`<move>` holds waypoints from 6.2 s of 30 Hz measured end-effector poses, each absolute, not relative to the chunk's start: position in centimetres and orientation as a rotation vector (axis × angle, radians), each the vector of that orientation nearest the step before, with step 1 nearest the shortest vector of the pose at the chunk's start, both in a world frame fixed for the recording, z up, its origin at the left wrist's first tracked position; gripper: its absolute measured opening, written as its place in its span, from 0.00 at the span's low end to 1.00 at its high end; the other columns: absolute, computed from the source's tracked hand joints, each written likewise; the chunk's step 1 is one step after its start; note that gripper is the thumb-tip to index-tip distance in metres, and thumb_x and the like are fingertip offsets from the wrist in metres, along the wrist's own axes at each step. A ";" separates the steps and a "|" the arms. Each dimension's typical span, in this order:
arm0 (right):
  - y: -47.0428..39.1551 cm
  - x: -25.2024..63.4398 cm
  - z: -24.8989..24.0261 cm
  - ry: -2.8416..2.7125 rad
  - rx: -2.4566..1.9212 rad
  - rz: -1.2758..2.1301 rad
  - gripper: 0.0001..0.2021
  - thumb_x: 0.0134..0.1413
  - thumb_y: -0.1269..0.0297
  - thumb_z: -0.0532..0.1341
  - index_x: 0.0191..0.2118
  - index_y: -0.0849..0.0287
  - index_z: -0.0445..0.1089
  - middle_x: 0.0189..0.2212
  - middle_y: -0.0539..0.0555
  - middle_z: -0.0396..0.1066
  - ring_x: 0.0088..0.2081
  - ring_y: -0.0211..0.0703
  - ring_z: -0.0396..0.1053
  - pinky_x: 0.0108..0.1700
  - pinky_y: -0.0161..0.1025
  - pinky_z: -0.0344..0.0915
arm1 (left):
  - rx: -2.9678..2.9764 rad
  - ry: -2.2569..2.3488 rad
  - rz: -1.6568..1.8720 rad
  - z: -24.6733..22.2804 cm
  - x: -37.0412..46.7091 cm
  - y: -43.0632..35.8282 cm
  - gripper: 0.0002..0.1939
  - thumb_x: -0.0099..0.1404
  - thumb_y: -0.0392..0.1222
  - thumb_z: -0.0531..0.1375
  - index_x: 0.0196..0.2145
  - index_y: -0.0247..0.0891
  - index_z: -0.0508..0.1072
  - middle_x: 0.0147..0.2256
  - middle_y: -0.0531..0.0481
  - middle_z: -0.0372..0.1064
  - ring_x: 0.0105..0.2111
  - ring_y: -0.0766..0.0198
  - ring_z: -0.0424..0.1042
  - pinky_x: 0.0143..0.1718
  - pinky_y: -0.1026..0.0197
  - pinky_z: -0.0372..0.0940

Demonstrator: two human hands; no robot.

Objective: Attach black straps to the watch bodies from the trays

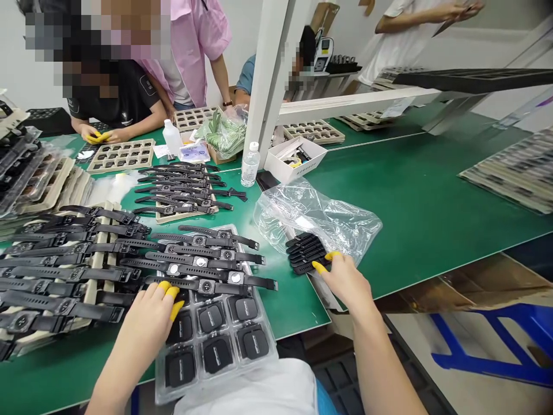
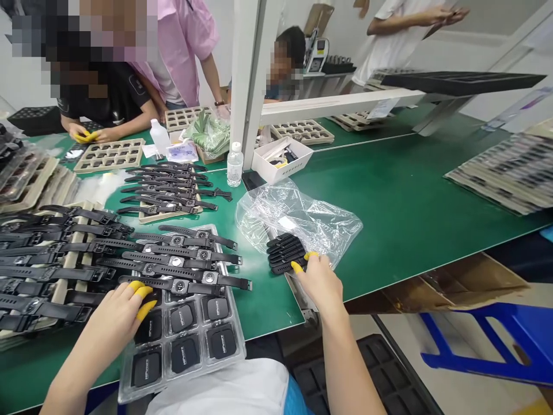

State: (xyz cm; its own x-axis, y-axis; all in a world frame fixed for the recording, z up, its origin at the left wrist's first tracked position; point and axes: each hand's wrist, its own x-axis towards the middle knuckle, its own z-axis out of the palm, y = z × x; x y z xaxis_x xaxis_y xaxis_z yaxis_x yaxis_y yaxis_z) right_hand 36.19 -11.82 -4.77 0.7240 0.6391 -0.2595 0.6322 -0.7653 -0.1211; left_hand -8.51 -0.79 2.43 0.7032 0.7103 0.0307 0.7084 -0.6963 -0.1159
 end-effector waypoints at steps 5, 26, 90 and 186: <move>-11.8 36.7 -5.6 -1.060 -2.895 0.391 0.25 0.68 0.48 0.55 0.58 0.64 0.66 0.54 0.70 0.70 0.46 0.63 0.76 0.38 0.48 0.67 | -3.005 -1.291 -0.084 4.2 -9.1 -0.3 0.14 0.73 0.37 0.50 0.41 0.38 0.76 0.38 0.43 0.76 0.37 0.51 0.75 0.38 0.52 0.70; -12.2 18.5 1.9 -0.571 -0.752 1.597 0.27 0.63 0.34 0.61 0.33 0.56 0.65 0.22 0.42 0.52 0.18 0.29 0.39 0.16 0.29 0.41 | -3.693 -1.529 -1.149 2.5 -0.2 -2.7 0.15 0.76 0.38 0.54 0.59 0.40 0.63 0.53 0.39 0.73 0.52 0.55 0.76 0.54 0.52 0.72; -11.0 16.1 1.3 -0.586 -0.938 1.722 0.21 0.60 0.44 0.68 0.37 0.58 0.67 0.11 0.39 0.57 0.12 0.29 0.43 0.15 0.28 0.46 | -3.574 -0.793 -1.011 3.2 -0.7 -2.4 0.21 0.74 0.35 0.51 0.62 0.38 0.67 0.49 0.39 0.72 0.48 0.52 0.71 0.52 0.48 0.71; -6.5 15.1 -0.2 -2.325 -1.450 0.281 0.12 0.66 0.74 0.55 0.48 0.57 0.74 0.40 0.59 0.80 0.39 0.54 0.78 0.34 0.42 0.68 | -2.991 -1.383 0.444 9.7 -10.0 0.5 0.11 0.72 0.26 0.53 0.39 0.37 0.73 0.36 0.47 0.75 0.36 0.56 0.75 0.37 0.58 0.65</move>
State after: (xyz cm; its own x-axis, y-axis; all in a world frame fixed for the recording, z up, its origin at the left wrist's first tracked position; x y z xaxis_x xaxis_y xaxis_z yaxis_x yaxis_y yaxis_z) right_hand 15.09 -6.54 -0.22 -0.3924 0.8943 0.2152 0.8171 0.4463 -0.3649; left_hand -9.98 0.54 9.68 0.6214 0.7177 -0.3142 0.7665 -0.6400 0.0541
